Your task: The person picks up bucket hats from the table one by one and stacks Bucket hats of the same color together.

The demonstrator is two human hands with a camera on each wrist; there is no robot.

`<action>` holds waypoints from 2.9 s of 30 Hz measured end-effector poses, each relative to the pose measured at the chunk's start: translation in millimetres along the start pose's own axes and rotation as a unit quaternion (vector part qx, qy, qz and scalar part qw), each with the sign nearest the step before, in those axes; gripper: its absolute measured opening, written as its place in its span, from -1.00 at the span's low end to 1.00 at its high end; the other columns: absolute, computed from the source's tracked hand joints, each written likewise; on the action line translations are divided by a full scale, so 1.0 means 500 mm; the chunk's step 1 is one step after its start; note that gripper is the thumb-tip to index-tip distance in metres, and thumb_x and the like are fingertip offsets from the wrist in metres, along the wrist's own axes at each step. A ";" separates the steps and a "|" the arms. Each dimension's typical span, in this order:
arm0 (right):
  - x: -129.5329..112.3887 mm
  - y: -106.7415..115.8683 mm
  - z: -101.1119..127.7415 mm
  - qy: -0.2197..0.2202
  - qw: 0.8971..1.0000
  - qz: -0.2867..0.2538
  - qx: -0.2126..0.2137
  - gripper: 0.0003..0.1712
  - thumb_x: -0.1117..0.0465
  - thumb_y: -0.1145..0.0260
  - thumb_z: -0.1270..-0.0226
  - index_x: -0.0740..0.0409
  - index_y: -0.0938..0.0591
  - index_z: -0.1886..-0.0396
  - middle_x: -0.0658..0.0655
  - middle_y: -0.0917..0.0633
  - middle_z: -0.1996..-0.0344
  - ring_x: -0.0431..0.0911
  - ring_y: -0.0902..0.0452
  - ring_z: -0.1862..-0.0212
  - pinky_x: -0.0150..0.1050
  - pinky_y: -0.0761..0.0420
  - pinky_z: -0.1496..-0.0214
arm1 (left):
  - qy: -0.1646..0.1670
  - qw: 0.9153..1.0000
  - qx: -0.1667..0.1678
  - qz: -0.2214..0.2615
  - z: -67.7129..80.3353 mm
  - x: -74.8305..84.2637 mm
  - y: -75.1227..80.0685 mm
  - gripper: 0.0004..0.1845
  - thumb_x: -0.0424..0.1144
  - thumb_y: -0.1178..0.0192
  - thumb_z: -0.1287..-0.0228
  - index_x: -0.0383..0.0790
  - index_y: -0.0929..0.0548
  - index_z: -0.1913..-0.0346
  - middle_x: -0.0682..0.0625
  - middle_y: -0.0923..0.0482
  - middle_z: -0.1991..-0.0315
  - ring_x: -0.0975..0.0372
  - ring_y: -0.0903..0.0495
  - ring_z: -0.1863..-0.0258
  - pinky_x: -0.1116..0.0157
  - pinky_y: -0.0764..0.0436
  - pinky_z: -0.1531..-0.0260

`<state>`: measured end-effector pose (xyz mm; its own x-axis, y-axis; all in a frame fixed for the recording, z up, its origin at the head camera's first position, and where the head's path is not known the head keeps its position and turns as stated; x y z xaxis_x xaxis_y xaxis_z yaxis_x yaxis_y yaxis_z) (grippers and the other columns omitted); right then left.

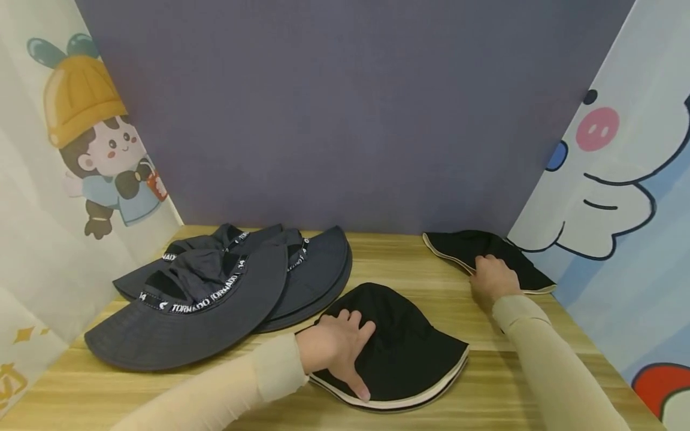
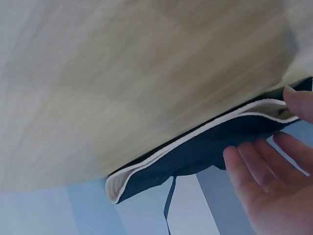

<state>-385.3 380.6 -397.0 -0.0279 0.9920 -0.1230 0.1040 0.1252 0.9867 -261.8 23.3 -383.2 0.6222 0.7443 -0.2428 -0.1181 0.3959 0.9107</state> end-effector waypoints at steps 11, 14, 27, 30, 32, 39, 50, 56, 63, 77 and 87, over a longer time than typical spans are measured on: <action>0.001 -0.011 -0.017 -0.002 0.999 0.018 -0.037 -0.76 0.31 -0.23 -0.40 0.46 -0.59 0.10 0.49 -0.62 0.13 0.41 -0.62 0.13 0.33 -0.59 0.18 | -0.008 1.000 -0.005 0.014 0.000 -0.004 -0.002 0.20 0.71 -0.28 0.35 0.18 -0.27 -0.40 -0.01 -0.37 -0.11 0.15 -0.43 -0.04 0.11 -0.59 0.21; 0.003 -0.012 -0.022 0.001 0.999 0.021 -0.047 -0.81 0.34 -0.19 -0.38 0.41 -0.62 0.17 0.49 -0.65 0.16 0.39 -0.64 0.18 0.30 -0.60 0.22 | -0.008 1.000 -0.008 0.011 -0.001 -0.004 -0.001 0.20 0.72 -0.27 0.34 0.19 -0.27 -0.41 -0.01 -0.36 -0.12 0.15 -0.43 -0.04 0.11 -0.58 0.21; 0.001 -0.012 -0.027 0.044 0.997 0.031 -0.047 -0.85 0.46 -0.18 -0.26 0.33 -0.67 0.28 0.39 -0.67 0.30 0.32 -0.64 0.26 0.27 -0.60 0.24 | -0.007 1.000 -0.006 0.003 -0.002 -0.003 0.001 0.20 0.73 -0.25 0.34 0.20 -0.26 -0.43 0.00 -0.36 -0.14 0.15 -0.43 -0.05 0.11 -0.59 0.18; -0.004 -0.014 -0.029 0.057 0.997 0.025 -0.050 -0.88 0.46 -0.20 -0.22 0.27 -0.66 0.40 0.33 -0.68 0.36 0.27 -0.64 0.31 0.24 -0.60 0.26 | -0.006 1.000 -0.006 0.001 -0.001 -0.003 -0.001 0.21 0.73 -0.25 0.34 0.20 -0.25 -0.43 0.00 -0.37 -0.14 0.14 -0.43 -0.06 0.10 -0.59 0.18; -0.009 -0.012 -0.026 0.065 0.996 0.024 -0.049 -0.90 0.44 -0.24 -0.18 0.25 -0.66 0.43 0.30 -0.68 0.39 0.23 -0.64 0.33 0.23 -0.60 0.27 | -0.006 1.000 -0.005 0.000 0.000 -0.003 -0.001 0.21 0.73 -0.24 0.34 0.20 -0.26 -0.43 0.00 -0.37 -0.13 0.14 -0.43 -0.05 0.09 -0.59 0.18; -0.042 -0.002 -0.008 0.094 0.994 0.007 -0.053 -0.85 0.45 -0.25 -0.13 0.15 -0.62 0.53 0.10 -0.58 0.54 0.01 -0.50 0.46 0.00 -0.50 0.39 | -0.006 1.000 -0.003 0.004 0.002 -0.004 -0.001 0.19 0.73 -0.25 0.34 0.20 -0.26 -0.41 0.00 -0.37 -0.13 0.13 -0.43 -0.07 0.06 -0.59 0.15; -0.103 0.001 0.027 0.115 0.991 0.013 -0.067 -0.81 0.44 -0.24 -0.24 0.12 -0.62 0.50 0.05 -0.55 0.55 -0.05 -0.40 0.51 -0.10 -0.40 0.41 | -0.008 1.000 0.000 0.011 0.003 -0.004 0.001 0.19 0.73 -0.25 0.33 0.19 -0.27 -0.41 0.00 -0.37 -0.16 0.13 -0.44 -0.08 0.07 -0.59 0.16; -0.124 -0.001 0.048 0.138 0.988 0.011 -0.063 -0.75 0.46 -0.24 -0.23 0.07 -0.59 0.56 0.02 -0.55 0.58 -0.09 -0.40 0.53 -0.12 -0.38 0.42 | -0.009 1.000 -0.005 0.015 0.002 -0.006 -0.001 0.18 0.72 -0.26 0.32 0.20 -0.26 -0.41 0.01 -0.36 -0.13 0.14 -0.42 -0.05 0.08 -0.58 0.17; -0.149 0.001 0.069 0.166 0.985 0.002 -0.057 -0.68 0.49 -0.21 -0.20 0.03 -0.55 0.62 -0.01 -0.54 0.61 -0.12 -0.41 0.54 -0.13 -0.40 0.43 | -0.005 1.000 -0.003 0.020 0.003 -0.005 -0.002 0.17 0.71 -0.29 0.34 0.19 -0.28 -0.39 -0.01 -0.37 -0.13 0.13 -0.43 -0.06 0.07 -0.59 0.17; -0.193 0.004 0.106 0.219 0.975 -0.002 -0.048 -0.67 0.48 -0.23 -0.16 -0.02 -0.54 0.64 -0.10 -0.49 0.65 -0.20 -0.34 0.58 -0.19 -0.40 0.48 | 0.000 1.000 -0.004 0.022 0.003 -0.008 0.000 0.17 0.70 -0.30 0.35 0.18 -0.29 -0.36 -0.01 -0.38 -0.11 0.13 -0.43 -0.05 0.08 -0.59 0.17; -0.162 0.009 0.110 0.198 0.974 -0.081 -0.077 -0.85 0.40 -0.30 -0.33 0.20 -0.75 0.19 0.08 -0.74 0.26 -0.09 -0.65 0.26 -0.09 -0.66 0.22 | -0.004 1.000 0.002 0.025 0.002 -0.006 -0.002 0.17 0.70 -0.31 0.36 0.18 -0.30 -0.37 0.00 -0.38 -0.11 0.13 -0.44 -0.07 0.06 -0.59 0.14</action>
<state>-327.9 301.8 -388.3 -0.4166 0.8718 -0.2576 -0.0832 0.2455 0.9658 -263.1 20.1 -383.1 0.6219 0.7586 -0.1944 -0.1453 0.3557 0.9232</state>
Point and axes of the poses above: each hand's wrist, its own z-axis away from the middle knuckle, its own y-axis out of the back of the hand, x = y × z, the point moved 3 cm from there along -z, towards the middle knuckle
